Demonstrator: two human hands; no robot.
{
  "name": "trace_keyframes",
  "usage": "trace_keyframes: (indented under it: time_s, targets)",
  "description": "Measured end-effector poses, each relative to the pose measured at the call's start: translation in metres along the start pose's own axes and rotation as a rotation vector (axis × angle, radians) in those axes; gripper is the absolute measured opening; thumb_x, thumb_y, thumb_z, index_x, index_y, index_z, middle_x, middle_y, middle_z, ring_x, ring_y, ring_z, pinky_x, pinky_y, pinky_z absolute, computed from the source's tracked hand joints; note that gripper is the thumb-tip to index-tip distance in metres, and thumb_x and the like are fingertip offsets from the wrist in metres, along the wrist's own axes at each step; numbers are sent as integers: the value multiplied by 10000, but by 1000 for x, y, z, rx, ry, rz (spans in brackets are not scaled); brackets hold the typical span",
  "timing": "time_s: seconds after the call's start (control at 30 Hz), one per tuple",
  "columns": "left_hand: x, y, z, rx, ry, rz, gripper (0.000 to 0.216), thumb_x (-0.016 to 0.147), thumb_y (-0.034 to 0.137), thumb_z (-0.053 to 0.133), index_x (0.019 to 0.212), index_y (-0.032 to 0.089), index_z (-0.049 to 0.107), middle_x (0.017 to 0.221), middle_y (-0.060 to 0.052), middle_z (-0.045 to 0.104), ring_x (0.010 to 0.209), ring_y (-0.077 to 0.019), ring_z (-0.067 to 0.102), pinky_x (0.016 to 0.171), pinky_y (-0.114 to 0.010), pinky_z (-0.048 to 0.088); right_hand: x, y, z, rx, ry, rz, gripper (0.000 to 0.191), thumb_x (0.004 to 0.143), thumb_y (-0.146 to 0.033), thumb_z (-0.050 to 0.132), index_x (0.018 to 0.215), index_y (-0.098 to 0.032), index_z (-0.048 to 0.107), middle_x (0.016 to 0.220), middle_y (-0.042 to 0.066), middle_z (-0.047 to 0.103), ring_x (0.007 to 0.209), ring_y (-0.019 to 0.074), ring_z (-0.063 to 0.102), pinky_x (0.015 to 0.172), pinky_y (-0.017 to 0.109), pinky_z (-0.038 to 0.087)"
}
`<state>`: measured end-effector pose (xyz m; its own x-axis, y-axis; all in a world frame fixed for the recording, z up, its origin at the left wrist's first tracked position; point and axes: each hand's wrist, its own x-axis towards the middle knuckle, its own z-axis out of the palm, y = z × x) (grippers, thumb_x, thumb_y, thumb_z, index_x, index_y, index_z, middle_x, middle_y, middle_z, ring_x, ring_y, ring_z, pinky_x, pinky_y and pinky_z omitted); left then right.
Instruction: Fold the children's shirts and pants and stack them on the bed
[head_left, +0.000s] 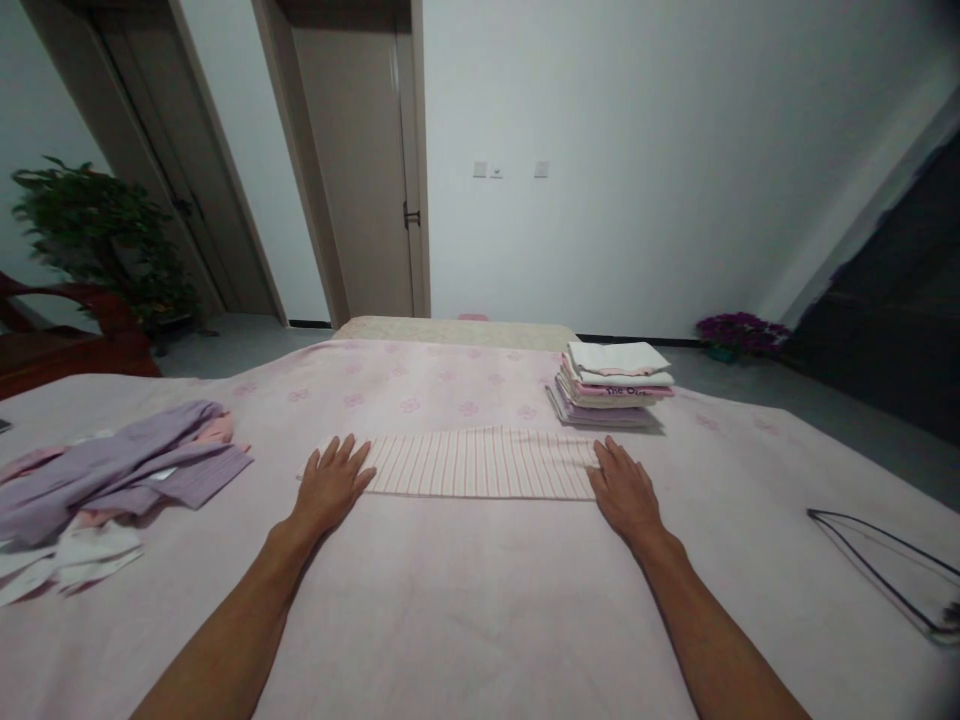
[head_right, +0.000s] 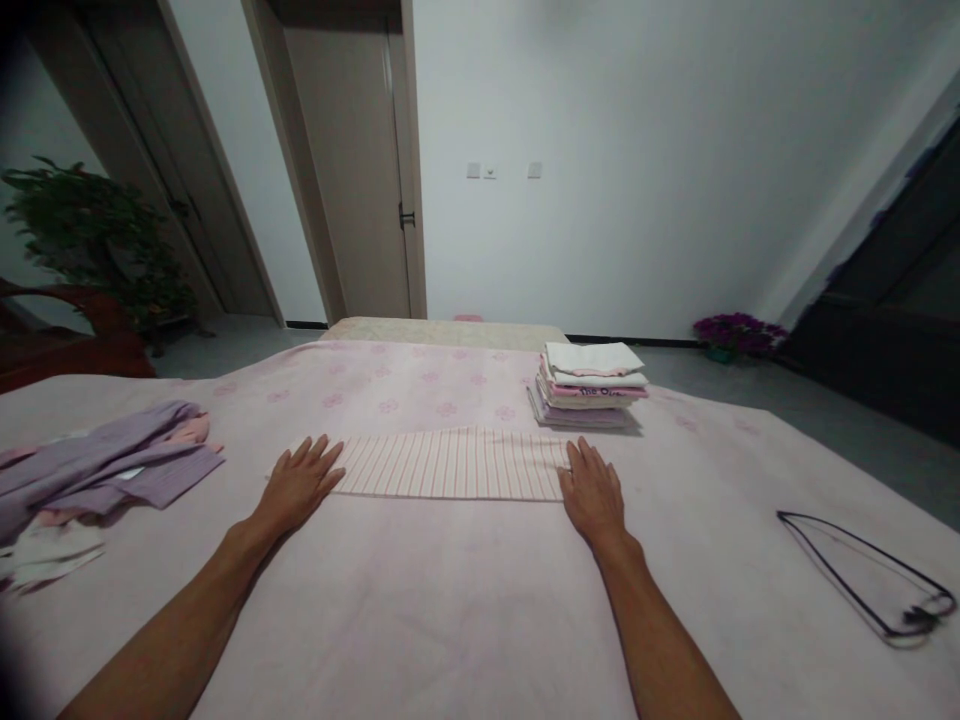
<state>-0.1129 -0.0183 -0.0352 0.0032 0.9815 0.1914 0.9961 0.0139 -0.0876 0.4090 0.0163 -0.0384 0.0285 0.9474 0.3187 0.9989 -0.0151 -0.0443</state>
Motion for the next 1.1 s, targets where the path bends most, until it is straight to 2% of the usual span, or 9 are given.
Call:
trace_keyframes:
  time_s: [0.2,0.3,0.4,0.57,0.8,0.87,1.0,1.1]
  targets:
    - [0,-3,8,-11,4,-18,577,998,468,383,1535,259,414,1635,-109,308,1499,-351,258,1162,-557,221,-1,5,-2,89,-53,104,573,1031,-390,279,1560,-175,326,1537,124,462,1429,289,389,1174,497,264]
    - [1,-4,11,-15,13,-15,582,995,466,364,1536,255,414,1638,-109,301,1500,-355,249,1162,-564,214,-1,8,-7,140,-23,155,560,1033,-378,260,1519,-135,397,1441,151,559,1342,273,493,1133,436,326]
    - [1,-3,12,11,14,-19,585,1002,461,335,1537,238,412,1636,-108,307,1498,-355,244,1165,-558,207,0,11,-13,174,12,263,526,1015,-396,318,1446,-153,500,1333,140,639,1216,280,583,1040,408,412]
    - [-1,-1,8,55,3,2,582,1000,452,344,1536,235,414,1623,-106,337,1488,-354,260,1162,-547,220,1,17,-12,242,41,328,505,992,-394,358,1396,-170,563,1303,133,662,1192,276,595,1025,402,420]
    - [-3,-1,6,44,32,31,575,990,447,359,1518,235,445,1598,-104,387,1481,-349,279,1161,-539,241,1,32,-2,607,180,444,476,945,-419,390,1263,-198,666,1207,95,714,1105,249,643,975,370,477]
    - [-2,-2,6,14,41,18,548,993,431,344,1488,243,487,1581,-91,418,1473,-331,306,1164,-536,245,1,32,-2,618,229,422,481,936,-420,400,1268,-189,659,1213,95,709,1113,251,631,988,379,471]
    - [-1,-7,6,-73,77,-20,498,997,390,309,1366,242,609,1511,-67,519,1446,-288,375,1176,-511,256,1,26,-7,498,297,299,479,920,-361,399,1285,-164,639,1288,103,668,1190,264,560,1072,404,405]
    - [0,-11,9,-137,103,-25,483,983,381,316,1300,240,653,1452,-55,583,1432,-272,406,1182,-488,270,1,21,-8,388,196,251,479,937,-340,385,1311,-155,622,1293,116,660,1196,265,549,1070,393,396]
